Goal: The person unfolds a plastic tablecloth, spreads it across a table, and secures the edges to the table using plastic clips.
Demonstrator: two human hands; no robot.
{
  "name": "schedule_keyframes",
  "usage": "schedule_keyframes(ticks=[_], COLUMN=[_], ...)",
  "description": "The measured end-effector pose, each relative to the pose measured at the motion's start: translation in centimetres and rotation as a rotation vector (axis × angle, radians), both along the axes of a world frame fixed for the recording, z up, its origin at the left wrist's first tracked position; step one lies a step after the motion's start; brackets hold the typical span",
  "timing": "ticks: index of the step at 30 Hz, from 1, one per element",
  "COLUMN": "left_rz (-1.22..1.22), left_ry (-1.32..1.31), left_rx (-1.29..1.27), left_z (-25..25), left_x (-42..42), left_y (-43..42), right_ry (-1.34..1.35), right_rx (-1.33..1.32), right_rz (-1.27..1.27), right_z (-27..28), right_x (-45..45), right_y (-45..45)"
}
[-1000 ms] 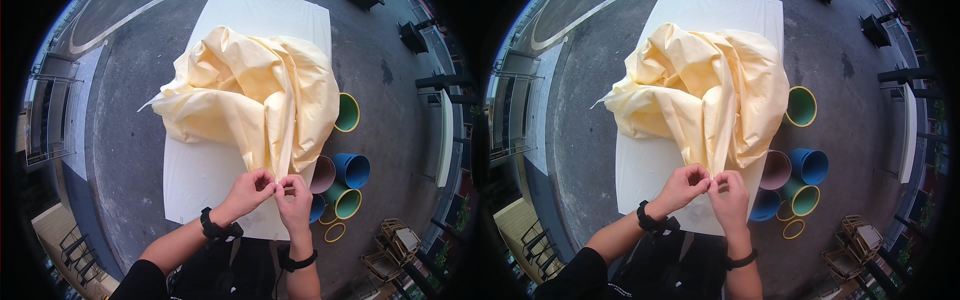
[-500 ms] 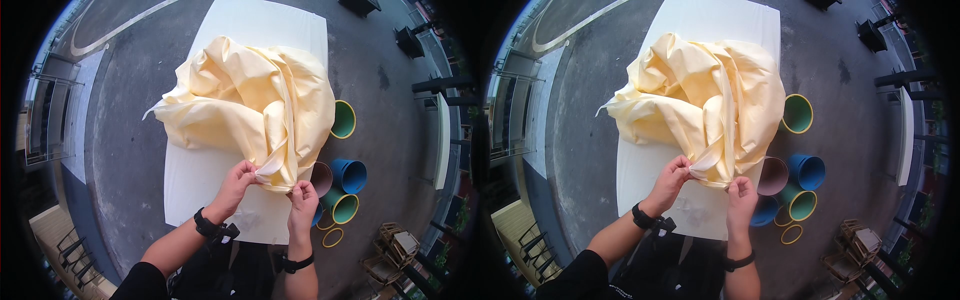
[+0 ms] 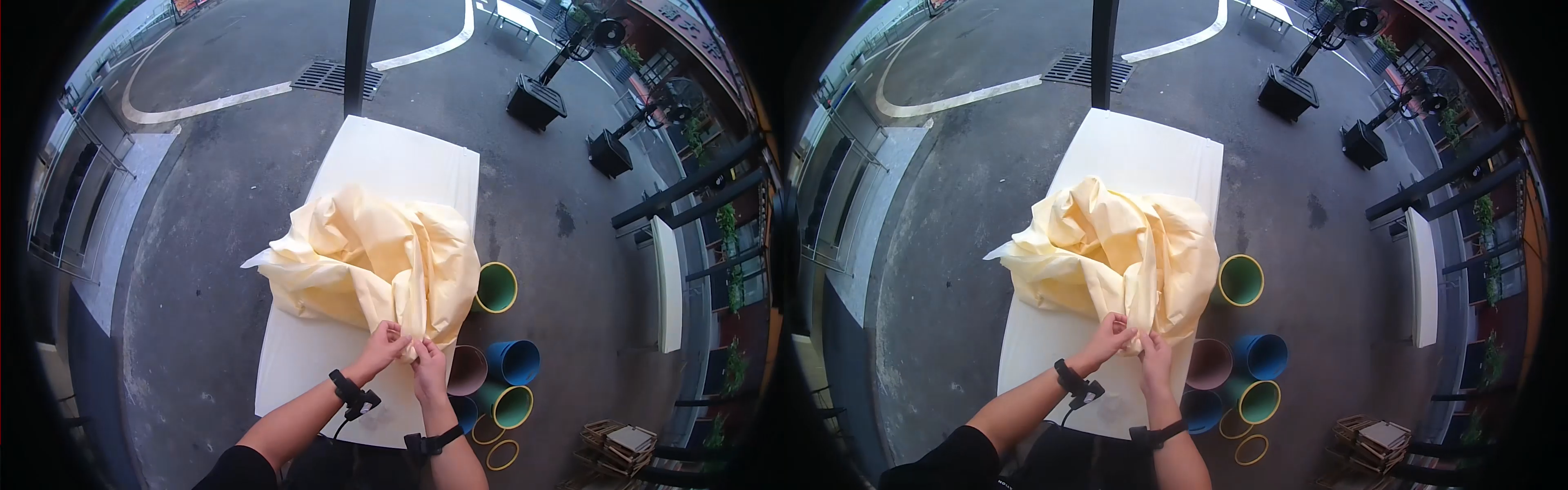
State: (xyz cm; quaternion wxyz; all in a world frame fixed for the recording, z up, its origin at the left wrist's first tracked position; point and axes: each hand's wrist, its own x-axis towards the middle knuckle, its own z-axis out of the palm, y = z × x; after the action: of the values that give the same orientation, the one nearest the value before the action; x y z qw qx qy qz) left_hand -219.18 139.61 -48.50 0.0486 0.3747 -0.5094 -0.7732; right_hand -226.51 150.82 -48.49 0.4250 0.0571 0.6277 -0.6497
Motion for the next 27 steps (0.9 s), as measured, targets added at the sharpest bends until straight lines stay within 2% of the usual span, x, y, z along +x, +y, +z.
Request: schedule_keyframes(ticks=[3,7,10,12,13,15,19,20,22,24,27], left_rz=[-0.105,-0.116,0.011,0.198,0.199,0.279,0.422,0.484,0.607,0.685,0.905], left_ry=[0.077,0.034,0.137,0.229,0.237,0.243,0.164,0.185,0.238,0.424,0.573], left_rx=[0.147,0.058,0.078,0.168,0.144,0.251,0.068,0.067,0.063,0.113,0.196], left_z=[1.4,5.8,9.0,11.8,12.5,13.9,18.4,19.1,19.5,16.9,20.6], left_x=[0.9,1.9,2.3,3.2,3.5,4.2,5.2,5.1,5.3,6.5,7.8], left_y=[-0.8,0.1,1.0,1.3,1.0,0.4,-2.3,-3.7,-6.3,-10.9,-15.3], right_ry=[-0.089,-0.084,-0.027,-0.023,-0.031,0.002,0.072,0.018,-0.033,-0.034,-0.026], right_rx=[-0.127,-0.193,-0.186,-0.201,-0.230,-0.264,-0.330,-0.477,-0.505,-0.663,-0.875], right_rz=[-0.103,-0.008,0.013,-0.002,-0.021,-0.008,-0.062,-0.063,-0.079,-0.074,-0.025], right_z=[2.6,5.7,8.6,10.6,11.5,12.9,14.7,15.5,18.1,19.4,22.1], right_x=[-0.2,0.0,0.2,0.6,0.4,0.0,-2.7,-4.0,-6.0,-8.3,-12.0], right_y=[0.8,2.2,3.3,4.1,4.4,5.3,4.8,4.0,2.9,1.6,-0.7])
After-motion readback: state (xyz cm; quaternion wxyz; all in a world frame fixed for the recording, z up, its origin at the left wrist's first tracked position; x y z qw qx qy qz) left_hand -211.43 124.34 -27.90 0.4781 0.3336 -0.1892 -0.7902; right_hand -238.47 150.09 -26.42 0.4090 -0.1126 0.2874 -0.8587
